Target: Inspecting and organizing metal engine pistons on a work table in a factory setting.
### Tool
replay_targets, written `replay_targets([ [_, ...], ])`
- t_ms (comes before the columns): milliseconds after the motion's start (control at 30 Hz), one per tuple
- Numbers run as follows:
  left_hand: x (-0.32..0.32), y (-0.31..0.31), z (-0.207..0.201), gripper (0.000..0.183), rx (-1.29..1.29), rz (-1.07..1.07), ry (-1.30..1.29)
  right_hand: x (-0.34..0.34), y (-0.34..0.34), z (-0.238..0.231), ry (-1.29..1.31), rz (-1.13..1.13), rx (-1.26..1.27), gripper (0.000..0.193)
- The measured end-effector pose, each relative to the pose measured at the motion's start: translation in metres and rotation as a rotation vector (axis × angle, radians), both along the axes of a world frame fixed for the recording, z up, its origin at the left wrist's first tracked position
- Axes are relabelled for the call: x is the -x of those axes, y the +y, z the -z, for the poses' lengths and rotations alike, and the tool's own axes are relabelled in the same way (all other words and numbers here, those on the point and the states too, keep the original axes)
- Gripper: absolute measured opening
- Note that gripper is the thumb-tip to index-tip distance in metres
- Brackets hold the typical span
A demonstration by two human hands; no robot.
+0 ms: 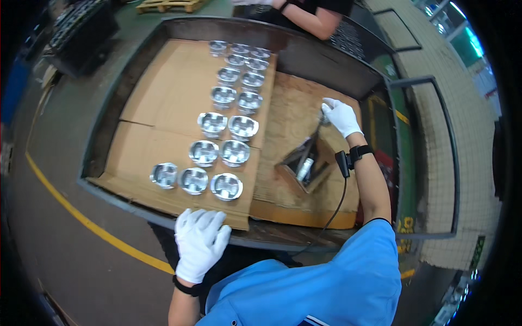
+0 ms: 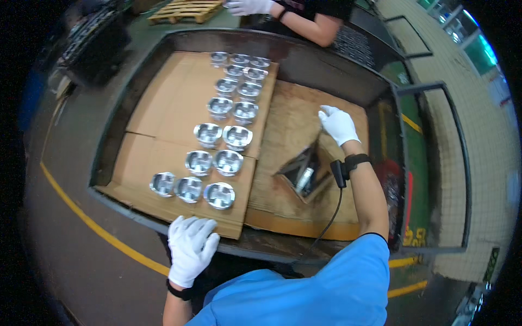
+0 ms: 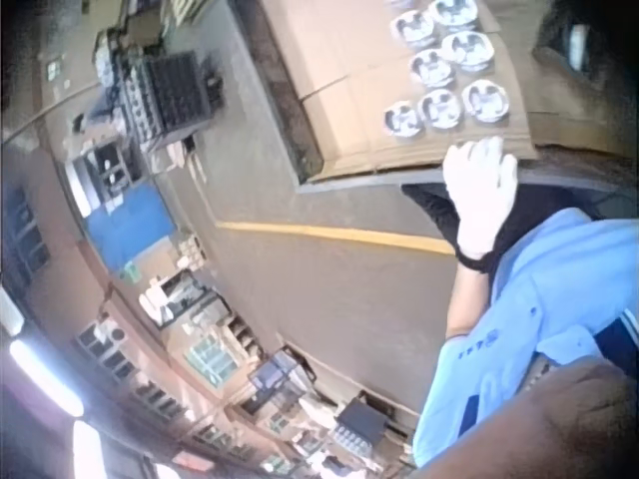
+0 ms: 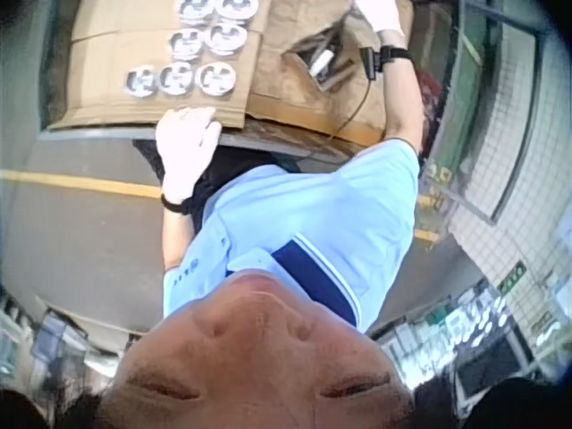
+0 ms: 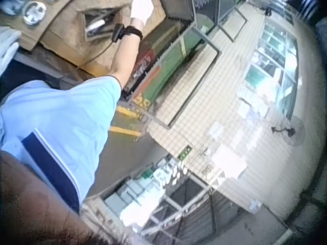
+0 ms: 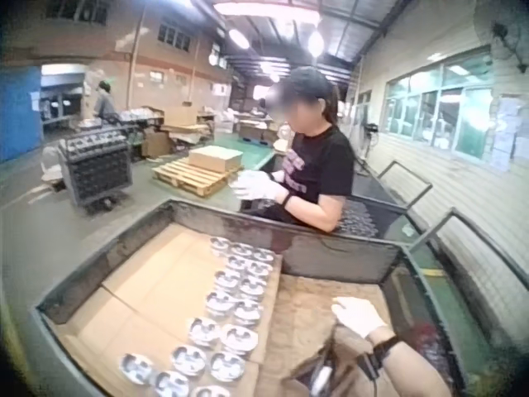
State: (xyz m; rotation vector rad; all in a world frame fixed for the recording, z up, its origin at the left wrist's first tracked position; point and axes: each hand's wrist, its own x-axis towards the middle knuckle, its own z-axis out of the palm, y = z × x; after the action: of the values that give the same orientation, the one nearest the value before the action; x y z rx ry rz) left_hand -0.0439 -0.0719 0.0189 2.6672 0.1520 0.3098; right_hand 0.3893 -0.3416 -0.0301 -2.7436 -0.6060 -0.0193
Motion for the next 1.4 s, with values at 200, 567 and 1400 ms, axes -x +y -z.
replay_targets([
  [200,0.001,-0.004,0.001,0.027,-0.079,0.025,0.010,-0.037,-0.240,0.083,0.189,0.260,0.661,0.038],
  [567,-0.001,-0.004,-0.002,0.030,-0.098,0.005,0.063,0.090,-0.213,0.155,0.115,0.597,0.546,0.021],
  [1400,0.058,0.009,-0.022,0.095,0.504,-0.185,-0.401,0.295,0.145,-0.093,1.556,-0.641,-1.137,0.034],
])
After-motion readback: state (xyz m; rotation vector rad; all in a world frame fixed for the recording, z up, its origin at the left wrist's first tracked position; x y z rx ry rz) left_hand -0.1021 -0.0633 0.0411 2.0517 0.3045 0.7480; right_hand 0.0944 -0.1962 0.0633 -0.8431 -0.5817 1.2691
